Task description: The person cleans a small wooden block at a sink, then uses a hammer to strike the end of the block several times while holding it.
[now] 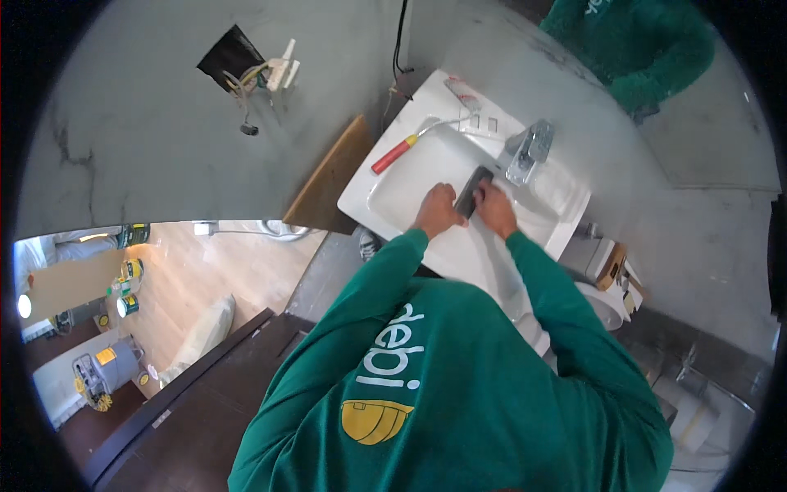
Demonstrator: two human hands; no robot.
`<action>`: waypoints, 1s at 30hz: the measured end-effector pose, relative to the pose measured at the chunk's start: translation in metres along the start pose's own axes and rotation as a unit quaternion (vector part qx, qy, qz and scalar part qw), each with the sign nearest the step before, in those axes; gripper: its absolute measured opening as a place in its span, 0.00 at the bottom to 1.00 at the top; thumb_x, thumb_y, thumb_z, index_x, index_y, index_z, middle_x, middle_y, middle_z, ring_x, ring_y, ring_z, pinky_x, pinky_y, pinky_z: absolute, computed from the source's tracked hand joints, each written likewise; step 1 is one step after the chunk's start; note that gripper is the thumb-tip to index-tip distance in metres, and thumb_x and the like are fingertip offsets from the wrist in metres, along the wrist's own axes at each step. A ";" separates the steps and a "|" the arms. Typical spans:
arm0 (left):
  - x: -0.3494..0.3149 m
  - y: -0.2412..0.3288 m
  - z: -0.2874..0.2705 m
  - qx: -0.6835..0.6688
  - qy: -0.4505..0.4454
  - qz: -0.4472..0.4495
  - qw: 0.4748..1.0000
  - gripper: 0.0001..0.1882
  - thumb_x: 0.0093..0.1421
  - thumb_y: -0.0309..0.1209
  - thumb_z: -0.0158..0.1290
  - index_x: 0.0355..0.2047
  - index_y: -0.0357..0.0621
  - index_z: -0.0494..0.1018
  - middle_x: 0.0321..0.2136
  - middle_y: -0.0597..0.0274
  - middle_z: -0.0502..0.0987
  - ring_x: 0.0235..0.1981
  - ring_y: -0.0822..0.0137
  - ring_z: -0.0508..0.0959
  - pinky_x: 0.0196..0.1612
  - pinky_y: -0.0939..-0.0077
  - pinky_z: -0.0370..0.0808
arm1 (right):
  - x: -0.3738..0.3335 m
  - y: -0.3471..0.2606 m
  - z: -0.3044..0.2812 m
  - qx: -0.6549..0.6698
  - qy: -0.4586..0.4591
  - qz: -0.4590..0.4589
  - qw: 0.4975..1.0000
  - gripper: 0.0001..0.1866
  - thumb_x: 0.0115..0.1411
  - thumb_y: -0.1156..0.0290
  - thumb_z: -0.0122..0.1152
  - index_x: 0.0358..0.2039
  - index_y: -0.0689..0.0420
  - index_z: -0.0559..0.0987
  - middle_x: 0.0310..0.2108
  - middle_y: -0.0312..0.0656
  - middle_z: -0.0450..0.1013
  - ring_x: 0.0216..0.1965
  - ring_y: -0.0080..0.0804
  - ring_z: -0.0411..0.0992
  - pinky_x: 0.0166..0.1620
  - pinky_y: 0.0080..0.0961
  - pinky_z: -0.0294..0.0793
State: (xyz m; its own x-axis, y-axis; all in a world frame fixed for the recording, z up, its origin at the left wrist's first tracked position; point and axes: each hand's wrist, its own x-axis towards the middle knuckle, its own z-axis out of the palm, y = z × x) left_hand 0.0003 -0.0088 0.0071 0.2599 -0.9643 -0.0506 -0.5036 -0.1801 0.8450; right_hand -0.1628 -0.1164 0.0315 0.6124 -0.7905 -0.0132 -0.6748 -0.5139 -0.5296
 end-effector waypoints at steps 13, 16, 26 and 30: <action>0.003 -0.002 -0.004 0.020 -0.022 -0.001 1.000 0.33 0.31 0.36 0.81 0.35 0.35 0.75 0.37 0.45 0.77 0.44 0.42 0.77 0.50 0.55 0.76 | -0.018 -0.011 0.003 0.023 -0.046 0.021 0.998 0.12 0.68 0.67 0.59 0.46 0.60 0.78 0.43 0.61 0.79 0.46 0.65 0.77 0.50 0.53 0.77; -0.001 0.001 0.001 0.006 -0.017 -0.019 1.000 0.33 0.31 0.35 0.81 0.35 0.35 0.75 0.37 0.46 0.77 0.44 0.43 0.77 0.50 0.56 0.76 | 0.000 -0.002 0.000 0.021 -0.010 0.041 0.999 0.12 0.68 0.66 0.58 0.45 0.61 0.78 0.42 0.61 0.79 0.46 0.65 0.77 0.50 0.53 0.77; 0.002 -0.002 0.002 0.015 -0.020 -0.004 1.000 0.34 0.32 0.36 0.81 0.36 0.34 0.75 0.39 0.45 0.77 0.45 0.43 0.77 0.51 0.55 0.76 | -0.033 -0.008 -0.003 0.014 -0.035 0.040 0.998 0.13 0.68 0.67 0.57 0.48 0.62 0.77 0.41 0.63 0.79 0.45 0.65 0.78 0.49 0.55 0.77; 0.002 -0.003 0.001 0.013 -0.017 -0.006 1.000 0.34 0.31 0.37 0.81 0.36 0.35 0.75 0.39 0.44 0.77 0.46 0.43 0.77 0.51 0.55 0.76 | 0.001 -0.002 -0.009 0.024 0.001 0.072 0.997 0.12 0.69 0.68 0.56 0.46 0.62 0.77 0.41 0.63 0.80 0.43 0.66 0.78 0.48 0.55 0.78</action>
State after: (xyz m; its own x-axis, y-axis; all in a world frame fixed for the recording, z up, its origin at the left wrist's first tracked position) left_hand 0.0013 -0.0106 0.0042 0.2381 -0.9681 -0.0781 -0.5221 -0.1954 0.8302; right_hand -0.1646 -0.1196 0.0403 0.5089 -0.8561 -0.0900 -0.7355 -0.3781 -0.5622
